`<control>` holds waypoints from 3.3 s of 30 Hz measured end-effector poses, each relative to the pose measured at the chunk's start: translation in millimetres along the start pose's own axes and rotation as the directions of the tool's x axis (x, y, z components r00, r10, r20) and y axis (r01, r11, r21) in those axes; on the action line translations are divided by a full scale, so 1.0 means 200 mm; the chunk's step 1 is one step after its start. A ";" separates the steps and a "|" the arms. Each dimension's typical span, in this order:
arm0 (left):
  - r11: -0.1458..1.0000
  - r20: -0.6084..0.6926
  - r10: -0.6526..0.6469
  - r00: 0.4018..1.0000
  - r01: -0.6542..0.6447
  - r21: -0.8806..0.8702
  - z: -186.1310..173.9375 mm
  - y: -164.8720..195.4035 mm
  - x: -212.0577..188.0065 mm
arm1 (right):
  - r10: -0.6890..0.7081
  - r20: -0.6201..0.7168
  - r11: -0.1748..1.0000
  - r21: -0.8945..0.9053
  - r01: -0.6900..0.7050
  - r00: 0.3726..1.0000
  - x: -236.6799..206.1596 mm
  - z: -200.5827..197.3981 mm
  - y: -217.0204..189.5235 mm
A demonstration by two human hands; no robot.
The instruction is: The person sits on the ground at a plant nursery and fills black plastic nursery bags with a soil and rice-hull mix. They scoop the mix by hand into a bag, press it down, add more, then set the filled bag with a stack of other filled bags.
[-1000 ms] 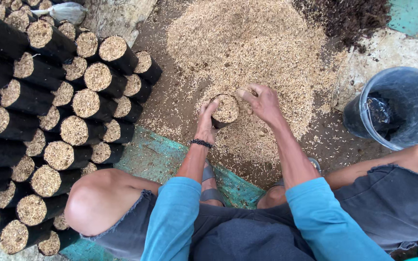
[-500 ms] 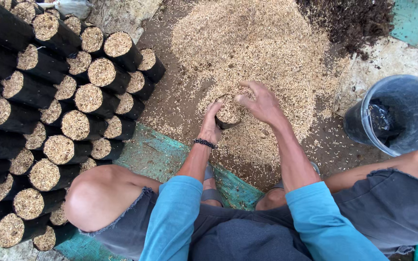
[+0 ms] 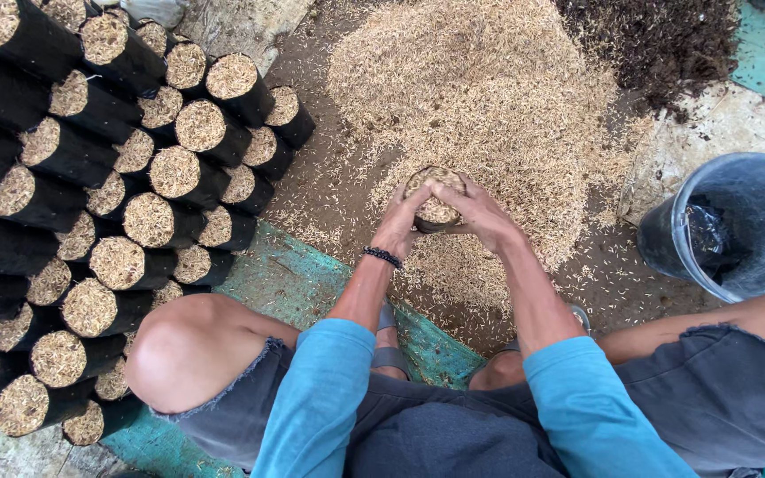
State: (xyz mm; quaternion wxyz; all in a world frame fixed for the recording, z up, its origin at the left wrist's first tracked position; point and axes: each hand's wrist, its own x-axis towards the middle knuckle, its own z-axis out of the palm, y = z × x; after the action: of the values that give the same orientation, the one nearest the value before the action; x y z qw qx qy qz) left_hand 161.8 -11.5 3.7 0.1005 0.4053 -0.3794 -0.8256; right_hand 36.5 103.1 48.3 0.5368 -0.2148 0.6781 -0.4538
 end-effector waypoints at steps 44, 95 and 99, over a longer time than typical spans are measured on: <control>0.979 -0.238 -0.023 0.971 0.071 0.193 0.07 0.13 -0.09 | 0.118 -0.269 0.993 0.055 -0.107 0.956 -0.03 0.06 -0.15; 0.912 -0.858 0.107 0.502 -0.394 -0.116 -2.82 0.94 -2.09 | 0.164 -0.172 0.986 -0.013 -0.169 0.971 0.11 0.51 -0.16; 0.925 -0.886 0.131 0.445 -0.377 -0.052 -2.87 0.93 -2.09 | 0.181 -0.174 0.982 -0.015 -0.187 0.968 0.14 0.54 -0.13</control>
State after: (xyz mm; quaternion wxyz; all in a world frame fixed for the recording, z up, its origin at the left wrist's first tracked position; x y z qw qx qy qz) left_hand 835.1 -255.0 164.2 0.4499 0.6880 -0.2294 -0.5211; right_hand 121.2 27.1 53.7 0.5126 -0.1193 0.7459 -0.4082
